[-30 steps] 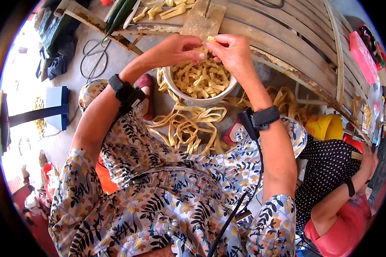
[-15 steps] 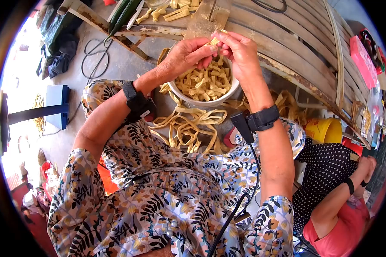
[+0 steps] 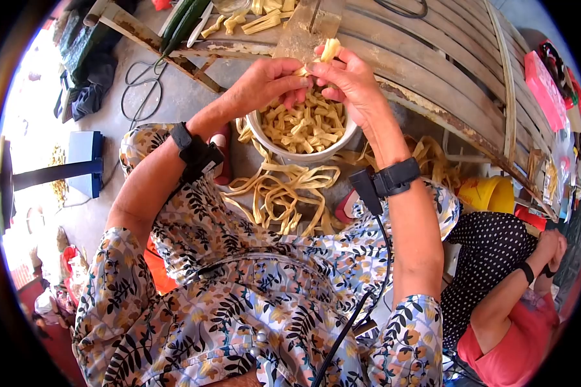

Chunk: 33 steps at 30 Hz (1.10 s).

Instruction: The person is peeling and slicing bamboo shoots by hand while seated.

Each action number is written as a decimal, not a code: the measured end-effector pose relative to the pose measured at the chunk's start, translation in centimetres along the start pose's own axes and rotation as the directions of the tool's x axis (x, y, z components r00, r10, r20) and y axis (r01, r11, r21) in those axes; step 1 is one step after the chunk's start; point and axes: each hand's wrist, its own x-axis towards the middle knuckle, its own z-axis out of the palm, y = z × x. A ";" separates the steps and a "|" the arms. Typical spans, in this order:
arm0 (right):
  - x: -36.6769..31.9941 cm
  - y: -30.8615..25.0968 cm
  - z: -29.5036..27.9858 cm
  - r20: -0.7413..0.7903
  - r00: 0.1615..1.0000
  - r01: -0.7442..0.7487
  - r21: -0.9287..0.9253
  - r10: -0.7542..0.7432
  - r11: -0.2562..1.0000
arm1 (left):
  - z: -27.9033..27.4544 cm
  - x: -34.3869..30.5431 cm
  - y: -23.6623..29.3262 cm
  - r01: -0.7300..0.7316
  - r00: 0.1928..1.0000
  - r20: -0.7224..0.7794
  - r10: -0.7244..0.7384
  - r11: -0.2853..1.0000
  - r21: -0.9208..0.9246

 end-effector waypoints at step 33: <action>6.9 -2.4 -0.8 -0.415 0.872 0.343 0.139 -0.260 0.929 | -6.0 7.7 1.6 -0.093 0.914 -0.392 0.105 0.994 0.050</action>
